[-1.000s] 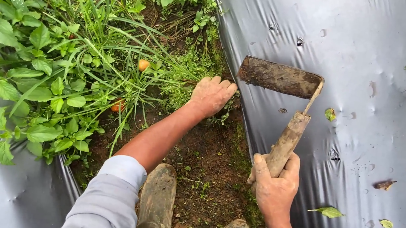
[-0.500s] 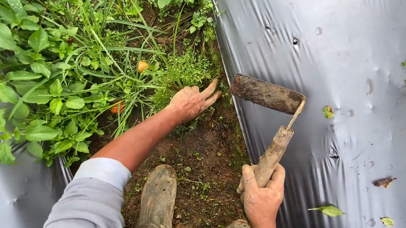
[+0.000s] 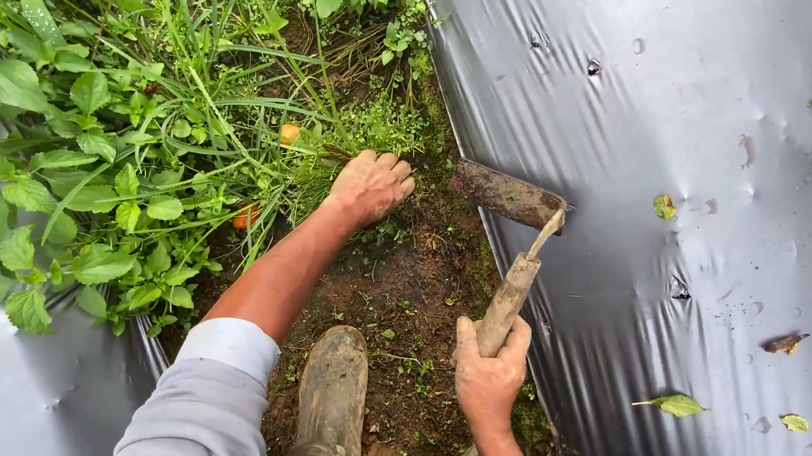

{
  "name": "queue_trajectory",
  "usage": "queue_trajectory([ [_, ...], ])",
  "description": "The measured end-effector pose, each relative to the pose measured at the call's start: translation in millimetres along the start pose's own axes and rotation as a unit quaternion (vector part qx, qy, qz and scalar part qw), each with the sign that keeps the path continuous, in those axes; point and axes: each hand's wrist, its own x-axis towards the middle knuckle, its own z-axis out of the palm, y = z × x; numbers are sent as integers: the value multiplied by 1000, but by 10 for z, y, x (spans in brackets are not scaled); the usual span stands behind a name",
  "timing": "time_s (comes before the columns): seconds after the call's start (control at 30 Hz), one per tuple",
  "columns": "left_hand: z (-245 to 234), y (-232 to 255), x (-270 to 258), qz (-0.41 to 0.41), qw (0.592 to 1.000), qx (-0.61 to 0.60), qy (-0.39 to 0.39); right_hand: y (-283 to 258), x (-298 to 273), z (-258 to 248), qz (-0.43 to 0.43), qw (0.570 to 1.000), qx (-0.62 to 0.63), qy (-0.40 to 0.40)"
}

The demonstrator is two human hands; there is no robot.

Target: The person uses a hand hoe to remove weeds growing along the edge of a plastic mulch sheet in a garden. They repeatedly strike the soil to loosen the weeds and pull them out by hand, clearing the area around the base of tomato plants.

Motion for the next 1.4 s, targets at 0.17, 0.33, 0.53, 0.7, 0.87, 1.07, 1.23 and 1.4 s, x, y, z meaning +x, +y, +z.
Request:
queue_trajectory([
  [0.17, -67, -62, -198, -20, 1000, 4, 5, 658, 113, 1020, -42, 994, 62, 83],
  [0.33, -59, -70, -261, -38, 998, -34, 39, 1038, 312, 1819, -44, 980, 22, 194],
  [0.53, -98, -53, -236, -64, 994, -59, 73, 1171, 499, 2170, 1, 988, 42, 147],
  [0.7, 211, -58, -18, -80, 990, -64, 96, 1164, 281, 2065, 16, 993, 11, 118],
  [0.87, 110, -72, -142, -79, 992, -72, 67, 1395, 208, 1881, -30, 988, -24, 150],
  [1.07, 76, -22, -225, -92, 990, -93, 56, 1134, 334, 2026, -68, 986, -10, 152],
  [1.23, 47, -124, -273, -114, 988, -83, 59, 1265, -95, 1658, -9, 992, -17, 128],
  [1.4, 193, -142, -289, -73, 992, 16, 104, 1153, -34, 1265, 45, 998, 17, 52],
])
